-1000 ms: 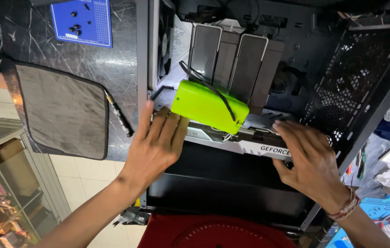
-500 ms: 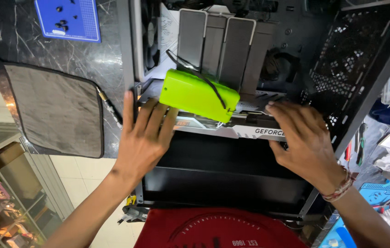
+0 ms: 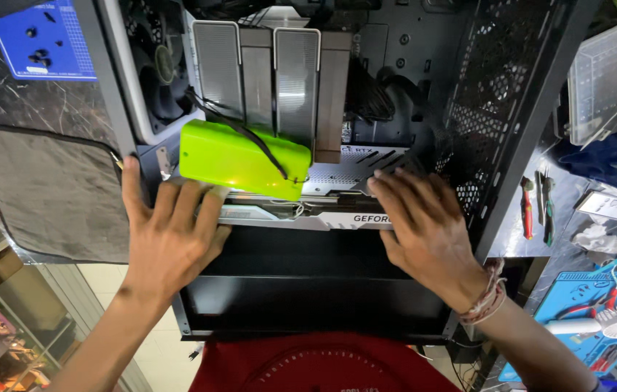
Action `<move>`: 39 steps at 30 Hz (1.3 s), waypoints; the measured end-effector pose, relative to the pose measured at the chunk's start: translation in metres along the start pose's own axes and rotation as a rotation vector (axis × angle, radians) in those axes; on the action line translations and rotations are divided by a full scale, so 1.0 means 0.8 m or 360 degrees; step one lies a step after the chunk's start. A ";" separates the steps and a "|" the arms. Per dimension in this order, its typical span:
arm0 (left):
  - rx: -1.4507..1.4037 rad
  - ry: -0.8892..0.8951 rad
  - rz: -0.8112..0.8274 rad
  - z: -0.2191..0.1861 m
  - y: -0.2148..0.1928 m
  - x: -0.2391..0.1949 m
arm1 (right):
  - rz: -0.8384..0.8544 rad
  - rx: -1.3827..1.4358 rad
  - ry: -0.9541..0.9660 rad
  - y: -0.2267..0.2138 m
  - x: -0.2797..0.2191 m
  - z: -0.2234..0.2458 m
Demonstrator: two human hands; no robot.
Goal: The person unboxes a white graphics card and removes it from its packaging. They then open a computer case, use a green portable light to illuminate the interior, and install the graphics card into the motherboard's PCIe slot.
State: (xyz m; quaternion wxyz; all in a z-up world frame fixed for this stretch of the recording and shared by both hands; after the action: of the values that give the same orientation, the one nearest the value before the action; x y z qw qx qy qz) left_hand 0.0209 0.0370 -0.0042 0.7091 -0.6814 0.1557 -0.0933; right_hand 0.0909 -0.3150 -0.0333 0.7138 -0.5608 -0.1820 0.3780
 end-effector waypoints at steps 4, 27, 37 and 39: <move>0.0054 -0.0003 0.0049 -0.003 0.001 -0.002 | -0.0005 -0.0023 0.0028 0.007 -0.007 0.001; 0.0039 -0.0041 0.0049 -0.018 0.002 -0.017 | -0.0127 0.0194 0.0153 0.011 -0.012 0.009; -0.0052 -0.0203 -0.0253 -0.021 -0.006 -0.011 | -0.0167 0.0378 0.0075 -0.022 0.015 0.024; -0.0071 -0.0201 -0.0321 -0.020 -0.002 -0.015 | -0.0190 0.0390 0.0087 -0.023 0.019 0.029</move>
State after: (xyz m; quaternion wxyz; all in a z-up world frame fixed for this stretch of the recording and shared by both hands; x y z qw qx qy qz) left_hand 0.0042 0.0260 -0.0016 0.6892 -0.7136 0.0434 -0.1176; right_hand 0.0910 -0.2903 -0.0117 0.8029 -0.4676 -0.1479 0.3388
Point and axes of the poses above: each hand's wrist, its own x-axis towards the middle knuckle, its own y-axis out of the palm, z = x × y, the point moved 1 cm from there along x, towards the middle knuckle, and after that the axes turned 1 degree about -y, right-handed, at the moved point
